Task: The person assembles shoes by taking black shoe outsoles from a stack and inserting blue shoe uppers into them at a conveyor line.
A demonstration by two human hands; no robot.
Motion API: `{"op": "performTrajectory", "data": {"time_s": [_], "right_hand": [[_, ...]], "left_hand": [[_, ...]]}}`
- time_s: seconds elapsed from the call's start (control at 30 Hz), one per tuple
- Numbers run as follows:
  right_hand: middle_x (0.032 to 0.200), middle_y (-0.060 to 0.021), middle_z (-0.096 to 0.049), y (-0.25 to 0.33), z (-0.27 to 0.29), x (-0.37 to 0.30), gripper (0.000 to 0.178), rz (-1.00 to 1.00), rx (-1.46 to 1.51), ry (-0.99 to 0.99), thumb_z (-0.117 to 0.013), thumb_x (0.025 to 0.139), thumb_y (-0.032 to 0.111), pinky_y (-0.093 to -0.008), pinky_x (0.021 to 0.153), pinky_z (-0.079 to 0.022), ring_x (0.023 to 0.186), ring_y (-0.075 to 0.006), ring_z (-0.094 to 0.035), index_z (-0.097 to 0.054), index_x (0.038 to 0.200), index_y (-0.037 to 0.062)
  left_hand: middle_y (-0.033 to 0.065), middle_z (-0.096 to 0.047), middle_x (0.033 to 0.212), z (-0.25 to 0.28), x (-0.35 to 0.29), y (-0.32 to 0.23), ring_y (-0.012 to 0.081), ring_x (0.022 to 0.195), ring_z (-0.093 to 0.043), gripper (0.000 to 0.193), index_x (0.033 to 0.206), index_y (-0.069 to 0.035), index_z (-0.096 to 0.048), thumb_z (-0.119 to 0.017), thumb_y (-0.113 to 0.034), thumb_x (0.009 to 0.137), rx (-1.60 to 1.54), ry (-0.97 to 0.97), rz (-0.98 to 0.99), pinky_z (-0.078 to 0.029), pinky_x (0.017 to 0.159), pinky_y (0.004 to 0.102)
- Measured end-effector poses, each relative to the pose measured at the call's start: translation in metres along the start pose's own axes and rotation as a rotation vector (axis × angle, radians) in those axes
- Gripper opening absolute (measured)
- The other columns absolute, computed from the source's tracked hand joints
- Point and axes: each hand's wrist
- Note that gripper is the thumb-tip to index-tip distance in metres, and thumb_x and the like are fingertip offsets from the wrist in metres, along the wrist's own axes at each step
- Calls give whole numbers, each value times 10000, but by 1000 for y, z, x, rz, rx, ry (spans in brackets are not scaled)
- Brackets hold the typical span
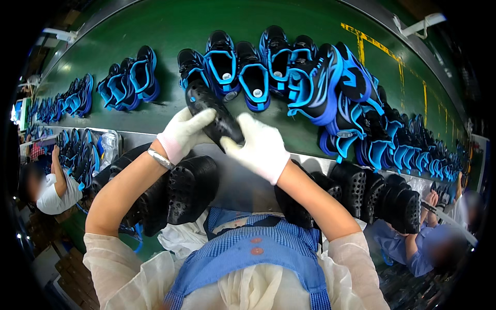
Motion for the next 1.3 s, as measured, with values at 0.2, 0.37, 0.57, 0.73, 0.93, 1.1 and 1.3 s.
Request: {"op": "performTrajectory", "data": {"time_s": [0.2, 0.37, 0.57, 0.73, 0.93, 1.1, 1.3], "right_hand": [[633, -200, -611, 3, -8, 59, 385, 62, -137, 40, -621, 788, 396, -445, 644, -528, 646, -368, -645, -578, 788, 14], [706, -233, -643, 3, -2, 118, 513, 20, -359, 303, -556, 762, 469, -402, 728, -533, 722, -360, -662, -672, 761, -31], [809, -237, -662, 26, -6, 172, 498, 76, -516, 421, -519, 758, 460, -414, 730, -528, 796, -365, -657, -695, 780, -5], [910, -150, -710, 27, -76, 200, 308, 44, -680, 307, -515, 833, 274, -410, 760, -542, 874, -305, -688, -736, 878, 64], [1053, -157, -692, 8, -111, 230, 232, 29, -652, 273, -646, 791, 82, -393, 810, -549, 970, -289, -679, -716, 1012, 64], [1098, -152, -682, 4, -127, 260, 218, -40, -684, 493, -645, 841, 127, -396, 859, -530, 1023, -295, -659, -711, 1042, 71], [1114, -198, -666, 6, -140, 252, 248, -172, -349, 233, -562, 900, 171, -432, 866, -524, 1041, -352, -642, -696, 1068, 49]], "left_hand": [[174, -650, 1061, 48, 26, -31, 269, 930, -655, 534, 1144, 37, -581, -691, -398, 854, 439, -161, -1, -553, 795, 389], [193, -593, 1129, 107, 90, -42, 380, 966, -602, 571, 1288, -70, -514, -694, -258, 780, 1514, -491, -765, -488, 886, 406], [208, -649, 1068, 124, 123, -70, 360, 995, -619, 391, 1183, -35, -593, -597, -164, 814, 1543, -338, -516, -495, 898, 380], [233, -658, 1038, 122, 112, -75, 351, 950, -647, 401, 1151, -18, -607, -652, -259, 834, 1331, -396, -481, -511, 858, 362], [231, -651, 992, 104, 74, -39, 390, 954, -615, 351, 986, -3, -614, -647, -293, 790, 1612, -108, -329, -489, 848, 453], [180, -607, 1180, 106, 92, -9, 336, 1073, -586, 435, 1178, -43, -589, -622, -284, 818, 1471, 93, -164, -467, 932, 393], [9, -529, 1360, 153, 149, 38, 186, 1279, -466, 402, 1313, -139, -539, -372, -314, 992, 2169, 793, -263, -387, 1066, 368]]}}
Point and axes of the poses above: each hand's wrist, its own x-axis towards the middle knuckle, its own z-axis out of the back of the hand, y = z × x
